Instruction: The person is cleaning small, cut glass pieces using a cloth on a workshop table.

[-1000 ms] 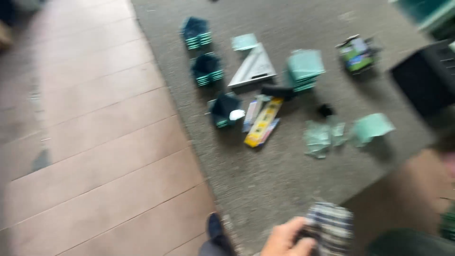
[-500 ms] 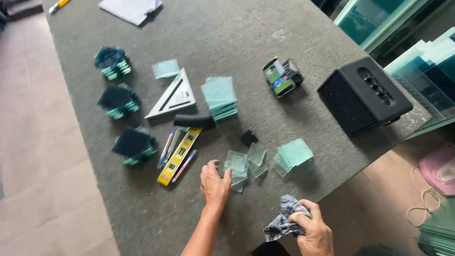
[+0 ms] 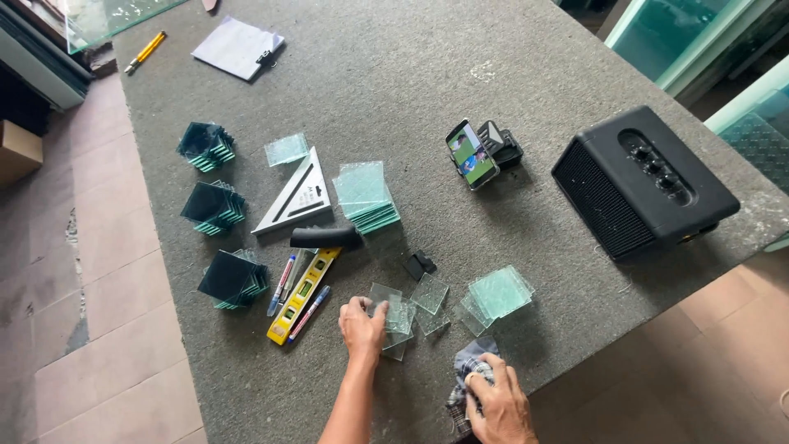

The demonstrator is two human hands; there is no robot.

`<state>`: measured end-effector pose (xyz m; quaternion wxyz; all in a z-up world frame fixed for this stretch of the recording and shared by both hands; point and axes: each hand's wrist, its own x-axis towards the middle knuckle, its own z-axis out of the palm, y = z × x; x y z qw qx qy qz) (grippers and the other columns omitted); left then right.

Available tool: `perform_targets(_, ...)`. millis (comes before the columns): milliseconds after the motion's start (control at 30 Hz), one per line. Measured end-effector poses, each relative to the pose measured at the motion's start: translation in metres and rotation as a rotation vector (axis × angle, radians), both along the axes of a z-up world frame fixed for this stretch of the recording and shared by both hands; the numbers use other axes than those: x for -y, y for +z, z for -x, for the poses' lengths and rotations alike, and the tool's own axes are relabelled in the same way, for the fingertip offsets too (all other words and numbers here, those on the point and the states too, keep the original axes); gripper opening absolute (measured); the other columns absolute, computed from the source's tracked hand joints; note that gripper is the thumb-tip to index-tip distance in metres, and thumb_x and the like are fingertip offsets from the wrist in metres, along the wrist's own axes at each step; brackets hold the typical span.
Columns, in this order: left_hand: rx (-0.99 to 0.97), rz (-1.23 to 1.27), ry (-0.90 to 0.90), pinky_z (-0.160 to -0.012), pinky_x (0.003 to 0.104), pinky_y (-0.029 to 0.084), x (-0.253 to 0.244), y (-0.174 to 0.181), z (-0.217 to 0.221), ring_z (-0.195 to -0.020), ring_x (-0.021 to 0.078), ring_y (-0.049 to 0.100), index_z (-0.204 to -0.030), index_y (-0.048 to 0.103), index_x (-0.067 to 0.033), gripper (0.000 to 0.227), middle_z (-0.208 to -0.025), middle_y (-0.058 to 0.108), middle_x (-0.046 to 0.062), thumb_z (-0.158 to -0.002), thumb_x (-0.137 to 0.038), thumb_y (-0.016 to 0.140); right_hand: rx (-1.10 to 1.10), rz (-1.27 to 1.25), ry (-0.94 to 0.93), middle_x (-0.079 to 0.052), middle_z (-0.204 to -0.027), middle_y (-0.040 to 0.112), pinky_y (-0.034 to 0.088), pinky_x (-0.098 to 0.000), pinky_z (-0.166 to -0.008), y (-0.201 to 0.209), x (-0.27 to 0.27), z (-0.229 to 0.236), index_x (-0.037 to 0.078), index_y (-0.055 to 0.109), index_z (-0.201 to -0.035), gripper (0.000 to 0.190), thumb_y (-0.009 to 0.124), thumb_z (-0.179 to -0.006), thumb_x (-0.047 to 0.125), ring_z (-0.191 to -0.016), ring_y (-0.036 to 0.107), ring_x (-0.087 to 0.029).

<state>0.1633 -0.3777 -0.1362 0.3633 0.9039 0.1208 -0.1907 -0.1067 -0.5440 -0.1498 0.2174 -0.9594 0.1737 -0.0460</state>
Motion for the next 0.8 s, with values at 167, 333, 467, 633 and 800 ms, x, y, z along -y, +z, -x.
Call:
perform_targets(167, -0.095, 0.451, 0.241, -0.078, 0.042, 0.056, -0.036, 0.082, 0.046, -0.089, 0.0251, 0.068, -0.111, 0.060, -0.0114, 0.008, -0.104, 0.073, 0.011, -0.109, -0.016, 0.066, 0.180, -0.235, -0.195, -0.007, -0.140, 0.064, 0.064, -0.0410, -0.096, 0.029, 0.011, -0.007, 0.018, 0.056, -0.141, 0.075, 0.080, -0.070, 0.009, -0.124, 0.072, -0.028)
perform_targets(333, -0.268, 0.850, 0.407, -0.075, 0.045, 0.070, -0.057, 0.071, 0.113, -0.092, 0.0326, 0.084, -0.125, 0.073, -0.0017, 0.019, -0.113, 0.089, 0.027, -0.107, -0.005, 0.071, 0.243, -0.335, -0.046, -0.007, -0.140, 0.071, 0.063, -0.0381, -0.098, 0.118, -0.027, -0.047, 0.016, 0.073, -0.130, 0.057, 0.075, -0.074, 0.008, -0.120, 0.076, -0.027)
perform_targets(467, -0.190, 0.979, 0.417, -0.071, 0.037, 0.062, -0.060, 0.059, 0.137, -0.085, 0.0240, 0.073, -0.125, 0.076, -0.0008, 0.037, -0.103, 0.081, 0.020, -0.094, 0.009, 0.059, 0.321, -0.376, 0.430, -0.023, -0.136, 0.065, 0.054, -0.0515, -0.105, 0.140, -0.077, -0.081, 0.002, 0.071, -0.129, 0.044, 0.070, -0.086, -0.001, -0.121, 0.066, -0.041)
perform_targets(633, -0.117, 1.043, 0.367, -0.076, 0.033, 0.062, -0.079, 0.032, 0.167, -0.084, 0.0201, 0.071, -0.122, 0.075, 0.0045, 0.018, -0.101, 0.080, 0.019, -0.107, 0.005, 0.064, 0.216, -0.305, 0.279, -0.019, -0.125, 0.069, 0.063, -0.0530, -0.088, 0.123, -0.096, -0.083, 0.001, 0.072, -0.118, 0.040, 0.063, -0.081, -0.007, -0.108, 0.070, -0.038)
perform_targets(800, -0.058, 0.930, 0.280, -0.044, 0.031, 0.053, -0.083, -0.011, 0.152, -0.056, 0.0104, 0.057, -0.118, 0.082, 0.0002, 0.020, -0.079, 0.077, 0.010, -0.100, -0.002, 0.074, 0.211, -0.349, 0.401, -0.022, -0.128, 0.068, 0.068, -0.0530, -0.091, 0.137, -0.090, -0.090, -0.001, 0.068, -0.118, 0.029, 0.069, -0.089, -0.003, -0.109, 0.075, -0.040)
